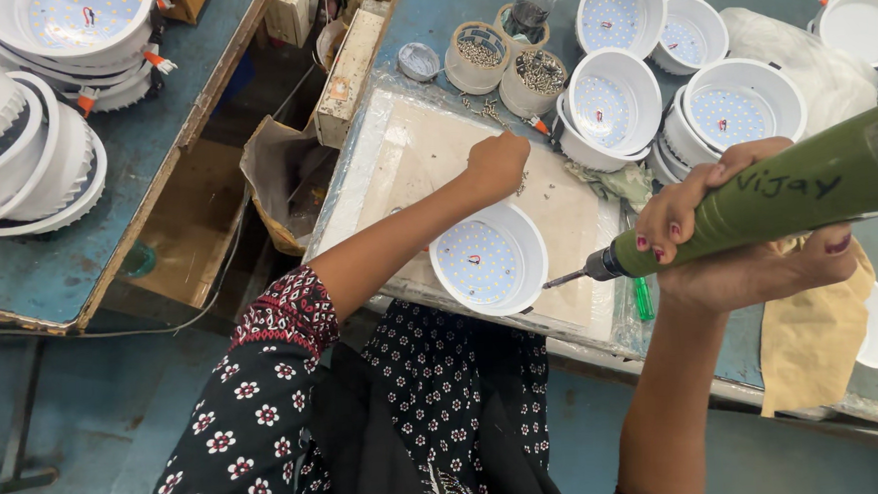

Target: The person uses a green power drill to fasten screws into the center of white LED light fixtures. They handle the fixtures and screws by hand, occasionally wiping the work surface with a cloth.

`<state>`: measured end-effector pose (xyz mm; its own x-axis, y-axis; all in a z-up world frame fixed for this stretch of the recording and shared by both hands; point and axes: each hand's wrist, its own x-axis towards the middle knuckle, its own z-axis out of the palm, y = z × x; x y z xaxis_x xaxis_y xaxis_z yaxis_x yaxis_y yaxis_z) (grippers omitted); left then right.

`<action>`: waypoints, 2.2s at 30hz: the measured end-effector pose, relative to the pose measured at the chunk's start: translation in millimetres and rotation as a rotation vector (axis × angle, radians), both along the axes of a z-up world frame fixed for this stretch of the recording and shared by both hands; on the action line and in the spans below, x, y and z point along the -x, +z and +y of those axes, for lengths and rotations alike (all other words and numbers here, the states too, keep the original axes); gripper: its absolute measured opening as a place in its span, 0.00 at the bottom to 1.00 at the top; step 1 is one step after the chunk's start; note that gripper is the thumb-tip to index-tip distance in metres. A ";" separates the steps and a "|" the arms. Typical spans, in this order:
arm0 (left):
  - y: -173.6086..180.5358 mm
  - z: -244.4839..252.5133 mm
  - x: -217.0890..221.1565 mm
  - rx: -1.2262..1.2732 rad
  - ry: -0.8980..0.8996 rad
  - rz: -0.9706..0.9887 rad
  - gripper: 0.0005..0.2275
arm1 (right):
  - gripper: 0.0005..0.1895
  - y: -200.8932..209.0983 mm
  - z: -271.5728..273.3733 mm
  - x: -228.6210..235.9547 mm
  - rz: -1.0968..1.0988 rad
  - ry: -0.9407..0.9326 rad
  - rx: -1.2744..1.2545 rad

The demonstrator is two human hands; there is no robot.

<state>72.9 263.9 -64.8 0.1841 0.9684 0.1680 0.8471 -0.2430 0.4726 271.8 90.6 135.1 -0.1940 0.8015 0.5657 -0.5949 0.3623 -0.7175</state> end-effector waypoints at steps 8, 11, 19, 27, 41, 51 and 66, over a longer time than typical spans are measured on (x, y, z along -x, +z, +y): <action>6.6 -6.9 -2.8 0.053 -0.084 0.084 0.09 | 0.38 -1.0 2.9 1.8 -0.013 -0.006 -0.006; 8.4 -7.0 2.3 0.050 -0.086 0.093 0.10 | 0.40 0.3 10.9 2.4 -0.008 0.010 -0.042; 17.4 -14.2 22.6 -0.119 -0.079 -0.114 0.05 | 0.40 11.9 19.7 10.3 0.047 0.084 -0.046; 80.4 -94.3 57.0 -0.060 -0.203 -0.595 0.04 | 0.39 18.8 9.2 12.6 -0.020 0.089 -0.032; 82.1 -230.3 27.8 0.021 -0.254 -0.930 0.12 | 0.44 29.4 12.4 5.3 -0.063 0.074 -0.172; 89.3 -240.4 27.9 -0.087 -0.243 -1.029 0.18 | 0.41 36.2 10.0 -3.9 -0.022 0.126 -0.113; 88.2 -236.7 25.8 0.056 -0.238 -1.079 0.19 | 0.49 58.1 -10.2 19.2 0.033 0.161 -0.061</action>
